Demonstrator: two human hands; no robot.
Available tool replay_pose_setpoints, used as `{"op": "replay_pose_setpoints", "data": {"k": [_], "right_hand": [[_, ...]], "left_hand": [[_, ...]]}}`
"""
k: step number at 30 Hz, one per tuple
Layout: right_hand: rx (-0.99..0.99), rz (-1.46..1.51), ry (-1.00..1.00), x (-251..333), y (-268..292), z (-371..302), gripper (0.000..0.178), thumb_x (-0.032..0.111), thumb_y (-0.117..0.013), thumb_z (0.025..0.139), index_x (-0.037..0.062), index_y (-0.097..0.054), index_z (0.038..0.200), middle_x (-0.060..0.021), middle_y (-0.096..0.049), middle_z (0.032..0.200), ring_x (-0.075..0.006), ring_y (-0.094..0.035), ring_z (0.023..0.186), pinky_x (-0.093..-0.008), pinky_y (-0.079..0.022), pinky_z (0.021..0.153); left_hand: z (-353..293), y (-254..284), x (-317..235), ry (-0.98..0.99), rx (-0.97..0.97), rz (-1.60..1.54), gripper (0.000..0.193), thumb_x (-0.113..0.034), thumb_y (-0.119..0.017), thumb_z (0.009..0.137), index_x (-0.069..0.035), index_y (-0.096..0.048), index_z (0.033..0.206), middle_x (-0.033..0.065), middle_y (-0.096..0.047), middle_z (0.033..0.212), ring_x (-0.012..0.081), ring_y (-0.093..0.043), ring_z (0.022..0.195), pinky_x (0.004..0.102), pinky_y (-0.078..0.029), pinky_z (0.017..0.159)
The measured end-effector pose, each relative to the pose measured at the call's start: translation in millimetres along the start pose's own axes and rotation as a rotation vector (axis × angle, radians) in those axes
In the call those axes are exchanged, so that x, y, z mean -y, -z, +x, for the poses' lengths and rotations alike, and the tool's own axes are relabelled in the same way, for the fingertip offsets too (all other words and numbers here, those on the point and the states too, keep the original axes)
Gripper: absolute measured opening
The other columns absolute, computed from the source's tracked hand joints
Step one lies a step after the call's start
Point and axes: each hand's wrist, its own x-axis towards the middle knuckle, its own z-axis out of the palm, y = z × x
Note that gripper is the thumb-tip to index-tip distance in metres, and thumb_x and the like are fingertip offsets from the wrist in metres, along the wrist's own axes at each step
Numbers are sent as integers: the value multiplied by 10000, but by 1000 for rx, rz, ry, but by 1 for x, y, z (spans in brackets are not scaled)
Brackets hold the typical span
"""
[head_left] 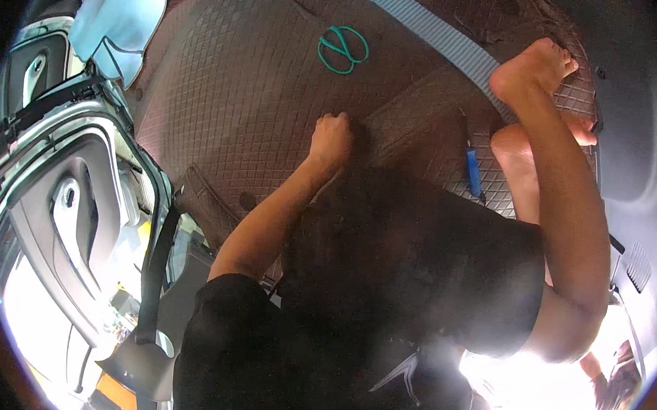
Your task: Installing and securing interior plastic panels in the cargo area of a vehicle using a power drill and screws.
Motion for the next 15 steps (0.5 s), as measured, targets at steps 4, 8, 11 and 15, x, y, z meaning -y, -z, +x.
{"op": "replay_pose_setpoints", "data": {"k": [4, 8, 11, 15], "right_hand": [[40, 4, 12, -4, 2, 2, 486, 202, -732, 651, -74, -630, 1038, -212, -597, 1166, -310, -517, 1189, -353, -311, 1043], [-22, 108, 18, -12, -1, 4, 441, 162, -740, 624, -82, -642, 978, -221, -594, 1130, -292, -519, 1170, -319, -319, 1023], [-97, 64, 31, -16, -6, 6, 442, 159, -739, 619, -86, -639, 974, -226, -583, 1132, -297, -509, 1179, -331, -302, 1042], [-56, 12, 17, -18, -9, 12, 438, 158, -720, 632, -97, -629, 976, -235, -563, 1138, -306, -490, 1195, -355, -276, 1071]], "left_hand": [[0, 1, 7, -35, 14, -79, 140, -55, -594, 801, 64, -611, 873, 279, -620, 899, 431, -619, 873, 481, -519, 769], [-7, 6, 9, -149, -99, -139, 121, -50, -614, 765, 41, -633, 842, 255, -622, 891, 423, -622, 829, 474, -521, 737], [-16, 18, 4, -110, -58, -238, 62, 1, -576, 780, 32, -621, 810, 189, -625, 851, 350, -623, 753, 424, -525, 702], [-17, 40, -2, 178, 119, -751, 74, 31, -543, 799, 7, -600, 838, 118, -601, 824, 240, -598, 720, 364, -507, 641]]}}
